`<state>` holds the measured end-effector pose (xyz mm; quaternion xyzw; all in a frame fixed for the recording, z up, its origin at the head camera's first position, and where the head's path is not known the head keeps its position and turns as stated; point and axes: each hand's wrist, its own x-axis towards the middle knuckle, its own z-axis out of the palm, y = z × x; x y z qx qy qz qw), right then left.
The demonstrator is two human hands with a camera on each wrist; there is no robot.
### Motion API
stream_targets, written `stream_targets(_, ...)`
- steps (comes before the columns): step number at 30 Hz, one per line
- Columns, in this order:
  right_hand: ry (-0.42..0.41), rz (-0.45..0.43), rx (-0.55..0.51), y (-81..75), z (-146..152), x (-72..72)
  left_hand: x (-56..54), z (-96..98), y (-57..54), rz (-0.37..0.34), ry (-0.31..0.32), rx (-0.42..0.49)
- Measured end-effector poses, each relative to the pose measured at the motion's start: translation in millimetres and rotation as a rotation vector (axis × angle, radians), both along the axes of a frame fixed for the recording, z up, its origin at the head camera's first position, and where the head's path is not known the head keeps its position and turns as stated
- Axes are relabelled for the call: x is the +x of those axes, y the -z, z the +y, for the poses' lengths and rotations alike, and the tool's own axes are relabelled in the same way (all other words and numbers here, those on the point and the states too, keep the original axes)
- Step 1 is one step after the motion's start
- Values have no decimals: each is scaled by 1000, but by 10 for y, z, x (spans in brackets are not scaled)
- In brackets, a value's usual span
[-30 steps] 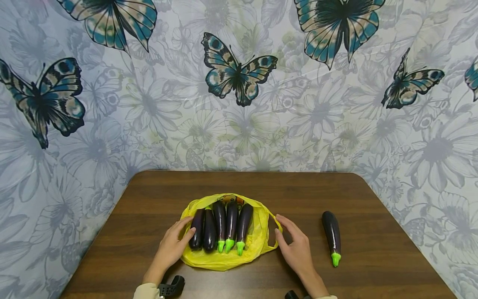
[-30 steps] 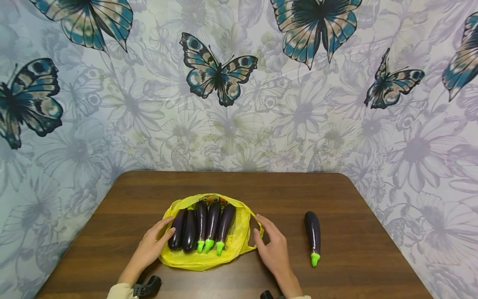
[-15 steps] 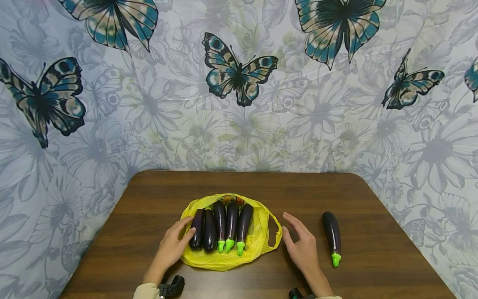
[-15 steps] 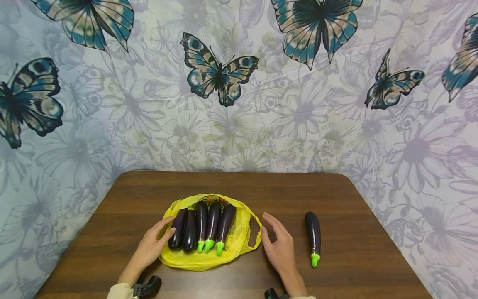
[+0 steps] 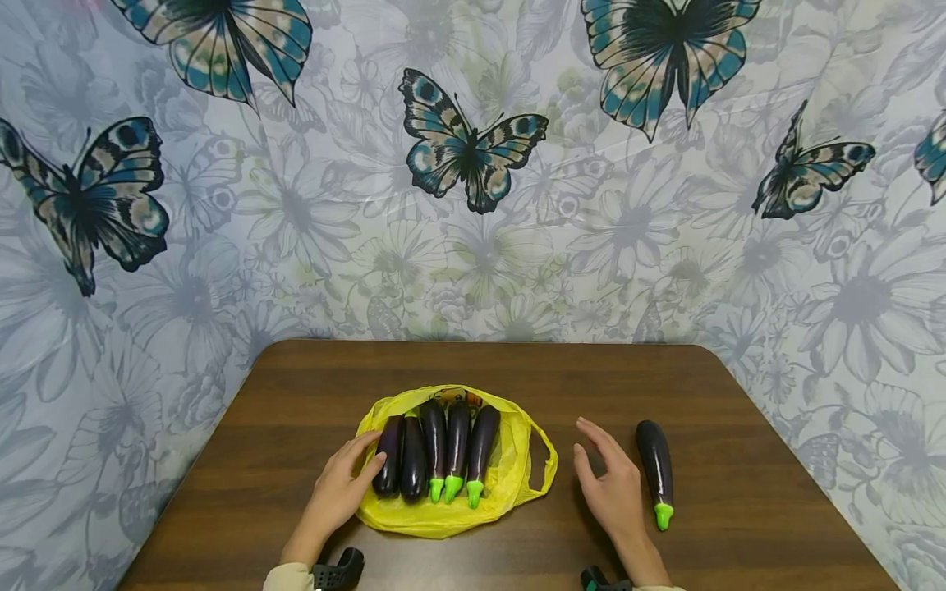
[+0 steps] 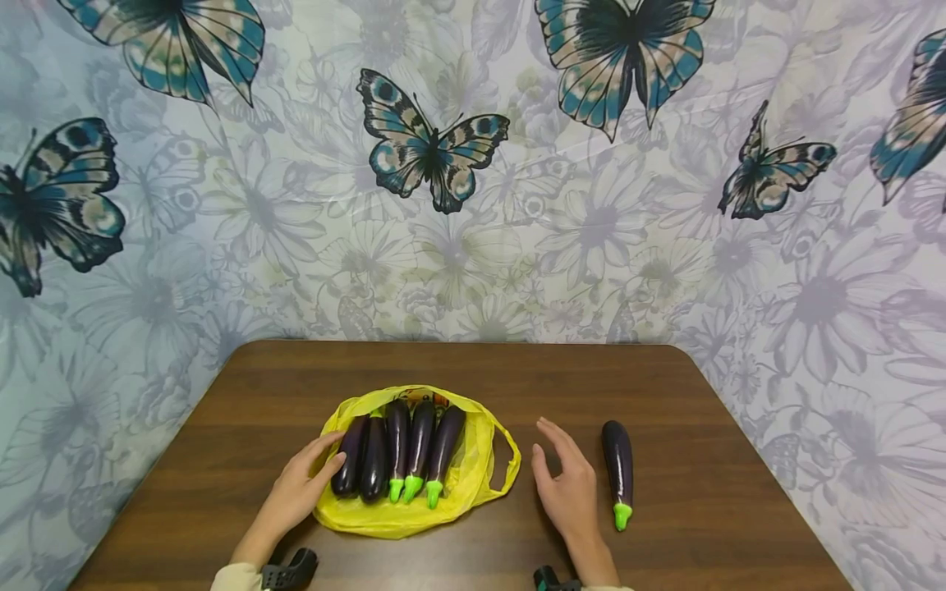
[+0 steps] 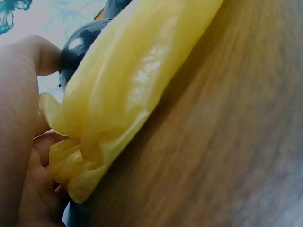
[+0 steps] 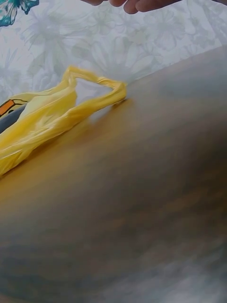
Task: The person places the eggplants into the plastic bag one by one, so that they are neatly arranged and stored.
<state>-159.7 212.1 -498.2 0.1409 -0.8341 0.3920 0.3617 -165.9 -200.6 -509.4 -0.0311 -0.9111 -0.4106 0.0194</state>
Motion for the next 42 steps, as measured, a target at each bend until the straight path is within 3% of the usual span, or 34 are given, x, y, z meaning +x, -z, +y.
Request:
stream_targets(5, 26, 14, 7, -26, 56, -13, 10, 3, -13, 20, 0, -5)
stream_targets(18, 132, 31, 30, -29, 271, -16, 24, -3, -27, -12, 3, -9)
stream_targets(32, 239, -65, -3, -36, 476, -20, 18, -1, -21, -1, 1, -6)
stream_targets(42, 334, -189, -32, -58, 554, 13, 13, 0, -9, 12, -1, -6)
